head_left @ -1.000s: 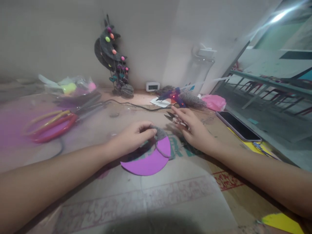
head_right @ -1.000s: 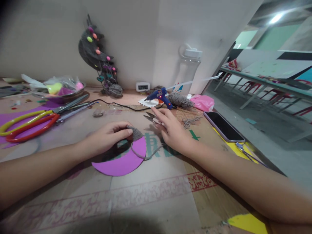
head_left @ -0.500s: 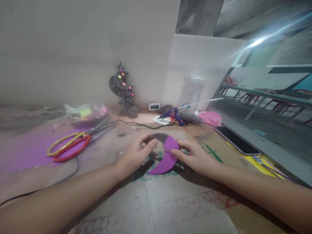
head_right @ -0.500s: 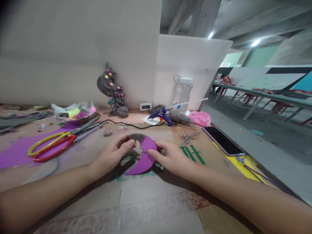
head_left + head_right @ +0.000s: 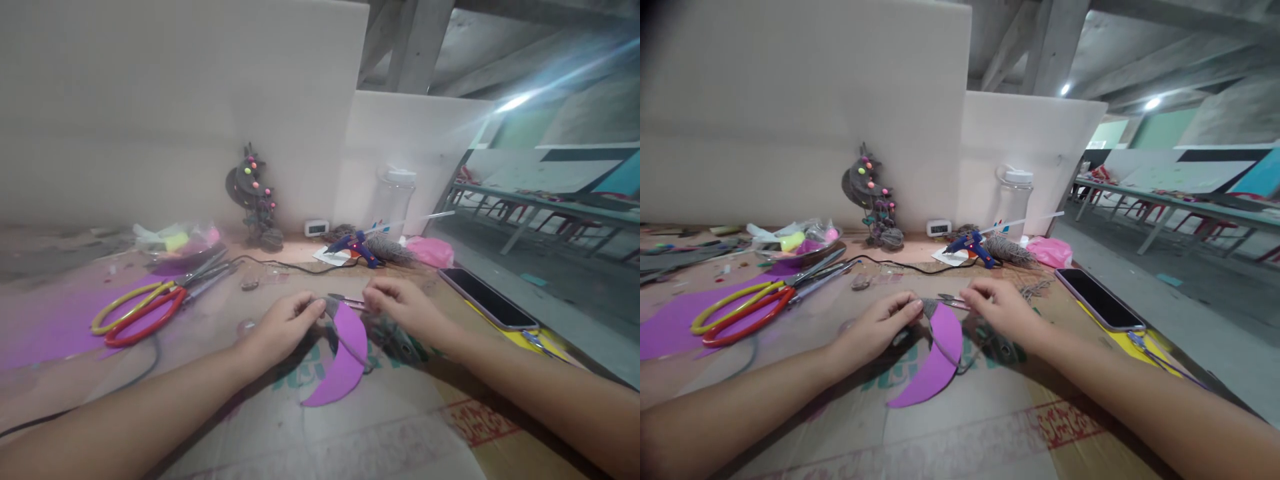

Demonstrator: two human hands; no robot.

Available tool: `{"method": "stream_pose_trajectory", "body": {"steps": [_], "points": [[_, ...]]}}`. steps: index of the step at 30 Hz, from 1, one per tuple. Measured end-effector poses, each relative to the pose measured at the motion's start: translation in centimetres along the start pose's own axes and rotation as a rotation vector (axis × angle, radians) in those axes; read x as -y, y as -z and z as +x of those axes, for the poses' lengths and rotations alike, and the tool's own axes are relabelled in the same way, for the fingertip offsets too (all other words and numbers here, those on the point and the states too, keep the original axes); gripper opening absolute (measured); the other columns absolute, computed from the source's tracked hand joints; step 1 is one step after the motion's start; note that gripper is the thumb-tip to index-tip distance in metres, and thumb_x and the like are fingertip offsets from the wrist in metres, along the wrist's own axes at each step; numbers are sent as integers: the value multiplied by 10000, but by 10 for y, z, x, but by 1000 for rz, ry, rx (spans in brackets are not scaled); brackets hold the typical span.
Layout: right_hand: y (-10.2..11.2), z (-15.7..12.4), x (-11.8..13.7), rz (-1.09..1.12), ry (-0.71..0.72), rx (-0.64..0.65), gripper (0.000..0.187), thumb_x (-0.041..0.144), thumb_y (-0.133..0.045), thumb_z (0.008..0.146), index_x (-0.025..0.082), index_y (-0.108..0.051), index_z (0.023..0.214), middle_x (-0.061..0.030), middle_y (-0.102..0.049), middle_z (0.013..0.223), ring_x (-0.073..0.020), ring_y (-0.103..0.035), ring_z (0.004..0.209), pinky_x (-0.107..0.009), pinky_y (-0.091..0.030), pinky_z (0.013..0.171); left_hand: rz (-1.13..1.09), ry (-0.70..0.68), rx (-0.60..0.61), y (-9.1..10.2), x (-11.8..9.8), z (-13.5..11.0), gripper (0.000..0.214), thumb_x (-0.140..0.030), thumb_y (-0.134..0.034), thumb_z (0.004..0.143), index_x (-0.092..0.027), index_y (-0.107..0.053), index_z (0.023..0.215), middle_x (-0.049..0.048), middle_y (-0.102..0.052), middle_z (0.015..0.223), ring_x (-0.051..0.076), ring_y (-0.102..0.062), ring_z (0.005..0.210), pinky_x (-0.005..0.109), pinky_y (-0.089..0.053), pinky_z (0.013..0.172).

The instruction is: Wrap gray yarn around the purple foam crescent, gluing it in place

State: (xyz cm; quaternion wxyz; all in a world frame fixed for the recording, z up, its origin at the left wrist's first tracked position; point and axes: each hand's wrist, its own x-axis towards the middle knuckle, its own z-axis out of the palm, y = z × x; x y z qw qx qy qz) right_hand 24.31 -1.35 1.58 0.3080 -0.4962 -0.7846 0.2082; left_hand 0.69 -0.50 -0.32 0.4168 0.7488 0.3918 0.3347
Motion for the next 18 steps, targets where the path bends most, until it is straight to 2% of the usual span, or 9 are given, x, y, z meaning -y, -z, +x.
{"method": "stream_pose_trajectory", "body": {"steps": [4,7,9,12,15,18], "points": [[21,27,-38,-187,-77,-314,239,399,-551,851,179,-556,756,17,-558,678,-140,-507,643,-261,-410,614,41,-15,22,-1,4,0,346,-456,-421,937,-185,-556,770,-16,-560,725,155,-534,708,250,-392,648],[30,49,-71,-191,-117,-390,203,312,-572,818,138,-580,923,-52,-634,844,-167,-570,738,-307,-471,700,93,-35,4,-1,6,0,336,-439,-414,941,-186,-575,790,-16,-570,734,157,-538,719,250,-391,658],[32,62,-85,-181,-130,-372,298,276,-592,810,116,-585,1061,-120,-662,1027,-192,-619,874,-340,-491,804,111,-32,1,-2,6,0,349,-446,-404,942,-187,-564,771,-16,-566,715,161,-540,712,253,-391,650],[31,81,-93,-174,-137,-288,422,275,-665,780,123,-591,1167,-145,-659,1163,-216,-634,998,-349,-478,900,108,-10,-11,-1,7,1,365,-470,-399,935,-192,-540,745,-17,-555,691,167,-537,693,257,-392,633],[24,101,-90,-178,-181,-235,433,315,-744,727,107,-645,1094,-144,-701,1086,-250,-648,986,-346,-480,890,71,3,-13,-1,7,2,360,-475,-406,929,-193,-544,754,-16,-553,699,166,-530,687,255,-389,624],[15,116,-86,-172,-237,-212,355,330,-777,694,105,-688,954,-119,-733,911,-251,-666,881,-308,-495,796,43,19,-9,-1,8,3,366,-484,-408,926,-190,-542,753,-16,-538,689,163,-525,680,251,-383,609]]}}
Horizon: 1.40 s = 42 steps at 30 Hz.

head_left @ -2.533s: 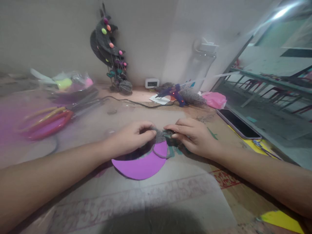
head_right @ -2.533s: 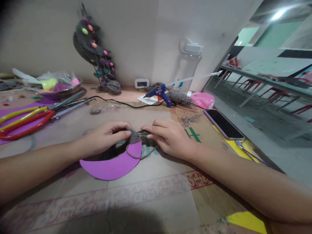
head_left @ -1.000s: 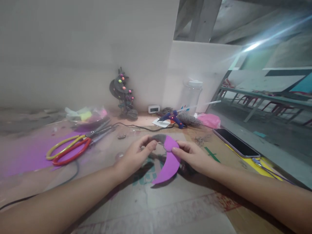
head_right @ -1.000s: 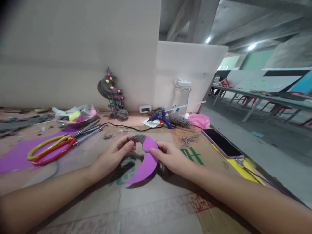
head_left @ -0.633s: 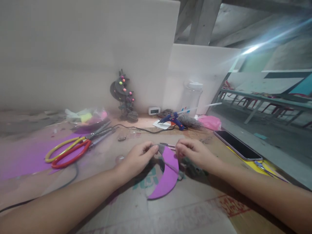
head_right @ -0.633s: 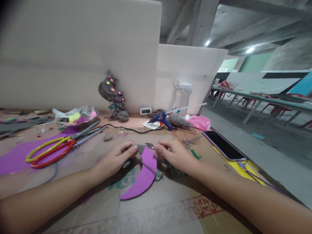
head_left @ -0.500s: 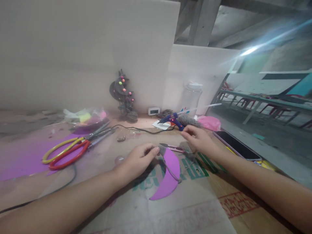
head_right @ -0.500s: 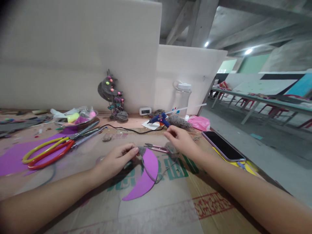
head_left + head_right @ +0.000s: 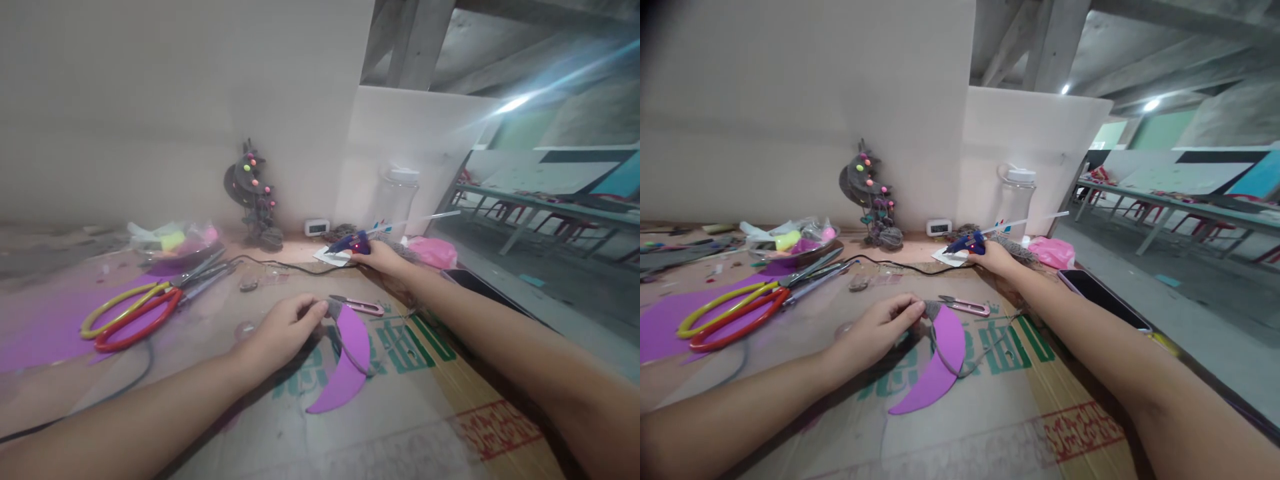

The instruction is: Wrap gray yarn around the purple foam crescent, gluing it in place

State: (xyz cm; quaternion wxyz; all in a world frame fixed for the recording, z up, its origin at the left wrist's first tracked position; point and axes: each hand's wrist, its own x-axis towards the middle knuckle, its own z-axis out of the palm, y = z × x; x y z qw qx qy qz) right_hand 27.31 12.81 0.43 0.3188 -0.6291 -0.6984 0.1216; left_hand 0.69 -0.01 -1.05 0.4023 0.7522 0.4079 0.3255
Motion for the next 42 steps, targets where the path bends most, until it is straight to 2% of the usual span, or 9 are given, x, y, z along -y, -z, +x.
{"method": "stream_pose_trajectory", "body": {"steps": [4,10,16,20,24,27,30,36,42], "points": [[-7,3,4,18,-35,25,252,327,-729,737,139,-699,902,-64,-719,776,-198,-649,717,-257,-479,647,-17,5,11,0,2,2,366,-484,-418,920,-190,-527,732,-21,-526,676,157,-515,668,249,-378,602],[7,-7,4,84,-106,86,245,363,-636,805,126,-698,804,-33,-611,515,-143,-525,445,-257,-396,446,-9,-3,14,0,3,3,375,-481,-418,924,-187,-512,711,-23,-529,681,159,-527,691,257,-385,631],[27,-42,27,208,-83,113,252,366,-577,841,179,-683,973,-40,-710,739,-132,-591,548,-235,-439,475,-16,30,13,2,-4,0,341,-461,-441,909,-189,-551,736,-3,-602,706,177,-577,711,267,-413,645],[41,-86,40,151,-41,140,305,464,-588,833,186,-709,857,-26,-671,642,-155,-615,596,-243,-445,496,13,18,-8,2,0,1,357,-473,-430,913,-190,-566,744,0,-612,713,180,-586,721,271,-410,637],[45,-130,35,221,92,111,317,469,-555,857,199,-720,863,-53,-737,822,-211,-686,798,-316,-548,681,-1,49,-7,1,2,1,347,-460,-427,915,-189,-573,757,-2,-636,724,165,-572,676,259,-393,585],[42,-152,27,236,192,128,267,460,-588,854,238,-728,906,-40,-751,896,-233,-700,823,-360,-579,734,-5,66,-12,2,-1,1,345,-466,-440,909,-185,-569,754,-2,-648,735,158,-570,672,246,-383,561],[38,-161,25,221,256,163,250,482,-603,852,258,-714,861,-32,-740,833,-227,-698,762,-344,-584,675,20,80,-35,3,-2,1,349,-473,-449,903,-186,-566,743,-4,-642,714,154,-554,644,250,-373,550],[32,-164,31,313,260,308,303,489,-671,799,210,-624,692,-23,-665,676,-176,-627,593,-295,-517,534,20,43,-44,4,1,3,327,-449,-453,904,-189,-576,747,8,-669,753,184,-603,756,282,-413,677],[32,-163,36,237,214,263,340,512,-679,759,206,-570,660,1,-587,608,-156,-554,544,-278,-437,487,11,38,-29,3,2,2,337,-448,-436,909,-183,-568,748,18,-659,753,192,-599,751,302,-401,664]]}}
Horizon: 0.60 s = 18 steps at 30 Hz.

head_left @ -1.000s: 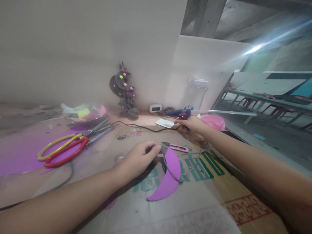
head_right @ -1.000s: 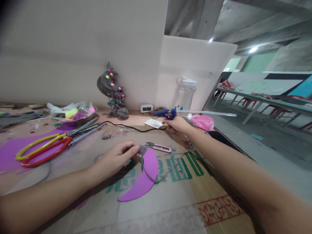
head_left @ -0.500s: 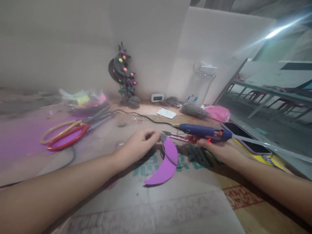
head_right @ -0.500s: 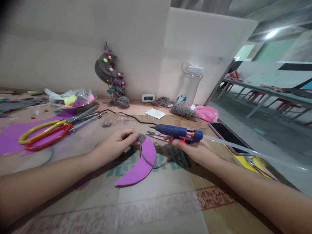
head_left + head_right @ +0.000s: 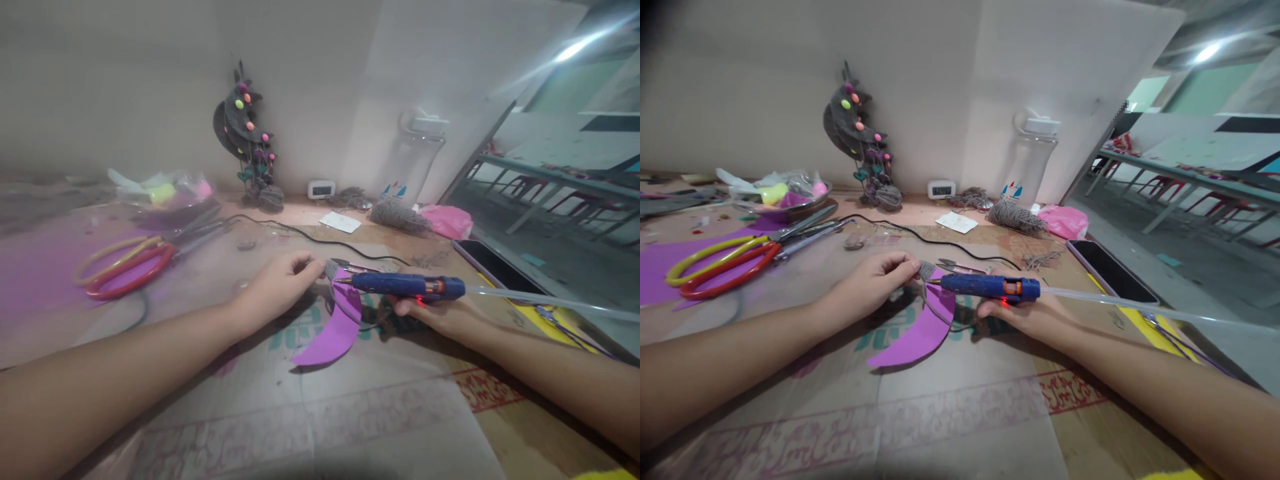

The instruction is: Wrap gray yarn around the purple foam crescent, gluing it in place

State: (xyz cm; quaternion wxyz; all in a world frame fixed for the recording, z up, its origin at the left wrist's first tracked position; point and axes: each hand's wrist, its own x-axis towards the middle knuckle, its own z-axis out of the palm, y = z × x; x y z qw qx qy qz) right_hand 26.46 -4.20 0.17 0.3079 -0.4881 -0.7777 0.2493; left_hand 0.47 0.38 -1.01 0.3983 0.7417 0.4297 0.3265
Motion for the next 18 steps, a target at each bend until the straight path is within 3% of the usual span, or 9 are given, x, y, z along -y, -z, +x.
{"method": "stream_pose_trajectory", "body": {"steps": [9,18], "points": [[-2,0,6,41,-149,45,280,448,-712,721,202,-593,656,-14,-624,618,-179,-590,575,-297,-457,541,-10,19,6,-1,0,-1,353,-480,-450,907,-189,-533,725,-2,-623,715,175,-576,711,284,-372,620],[-5,0,-3,37,-95,37,296,488,-706,735,208,-621,692,-15,-611,632,-170,-568,569,-293,-428,512,6,8,14,-1,1,-1,362,-486,-449,908,-182,-536,732,-5,-611,705,150,-545,651,264,-359,580]]}}
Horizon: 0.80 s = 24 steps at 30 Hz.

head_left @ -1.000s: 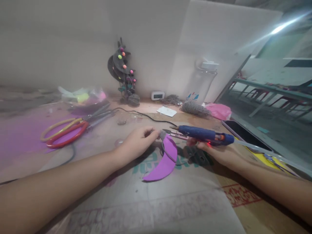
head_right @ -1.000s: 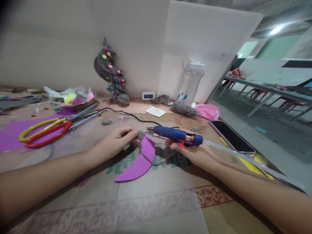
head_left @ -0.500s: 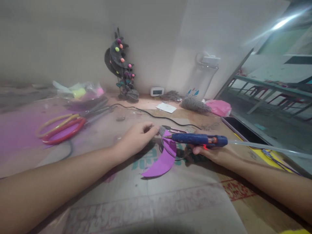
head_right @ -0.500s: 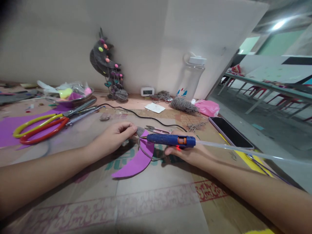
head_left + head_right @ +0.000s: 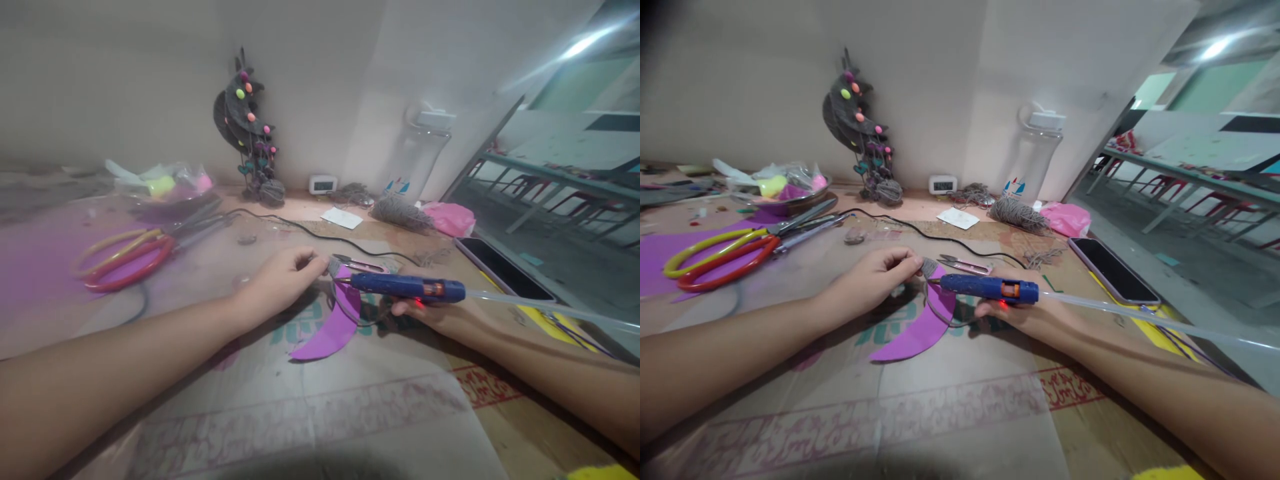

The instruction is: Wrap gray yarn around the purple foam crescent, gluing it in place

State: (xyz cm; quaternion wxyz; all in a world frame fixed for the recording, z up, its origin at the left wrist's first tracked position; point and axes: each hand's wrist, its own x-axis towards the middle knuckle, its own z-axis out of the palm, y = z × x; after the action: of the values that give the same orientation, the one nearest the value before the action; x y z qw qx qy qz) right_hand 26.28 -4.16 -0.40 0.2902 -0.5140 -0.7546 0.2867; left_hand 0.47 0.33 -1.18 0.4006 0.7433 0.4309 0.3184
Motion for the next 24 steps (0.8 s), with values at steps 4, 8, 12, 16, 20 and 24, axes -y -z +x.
{"method": "stream_pose_trajectory", "body": {"steps": [4,8,12,16,20,24], "points": [[1,3,-8,-4,15,7,350,524,-758,674,201,-632,724,-10,-590,614,-159,-538,541,-291,-421,494,7,13,8,0,0,0,367,-494,-443,908,-184,-535,735,1,-627,719,160,-567,677,265,-373,591],[0,2,-8,26,28,-14,359,524,-768,672,191,-644,729,-21,-600,624,-169,-554,567,-298,-436,509,11,0,3,0,0,0,357,-483,-443,908,-187,-539,733,4,-641,731,170,-586,708,272,-387,615],[0,0,-3,40,38,-11,353,516,-755,702,180,-647,703,-31,-616,641,-160,-559,586,-286,-433,522,8,-16,0,0,0,0,351,-474,-446,907,-187,-550,734,3,-645,735,177,-598,736,279,-399,647],[0,1,-9,10,49,23,375,540,-745,705,177,-652,682,-22,-597,600,-143,-528,537,-269,-400,470,9,-25,-11,0,-1,0,351,-477,-444,901,-190,-563,738,2,-642,720,170,-581,695,273,-381,602],[-1,1,-16,62,37,28,353,526,-714,747,177,-665,737,-27,-636,655,-151,-573,575,-261,-434,493,1,-4,-24,0,-4,-1,348,-475,-453,888,-191,-566,721,-7,-631,700,147,-530,625,263,-364,563],[-1,0,-15,47,33,33,291,463,-722,758,182,-654,718,-16,-639,655,-137,-571,577,-241,-432,493,1,-6,-29,1,-6,0,345,-461,-455,890,-187,-575,716,-10,-603,682,151,-528,646,266,-374,592]]}}
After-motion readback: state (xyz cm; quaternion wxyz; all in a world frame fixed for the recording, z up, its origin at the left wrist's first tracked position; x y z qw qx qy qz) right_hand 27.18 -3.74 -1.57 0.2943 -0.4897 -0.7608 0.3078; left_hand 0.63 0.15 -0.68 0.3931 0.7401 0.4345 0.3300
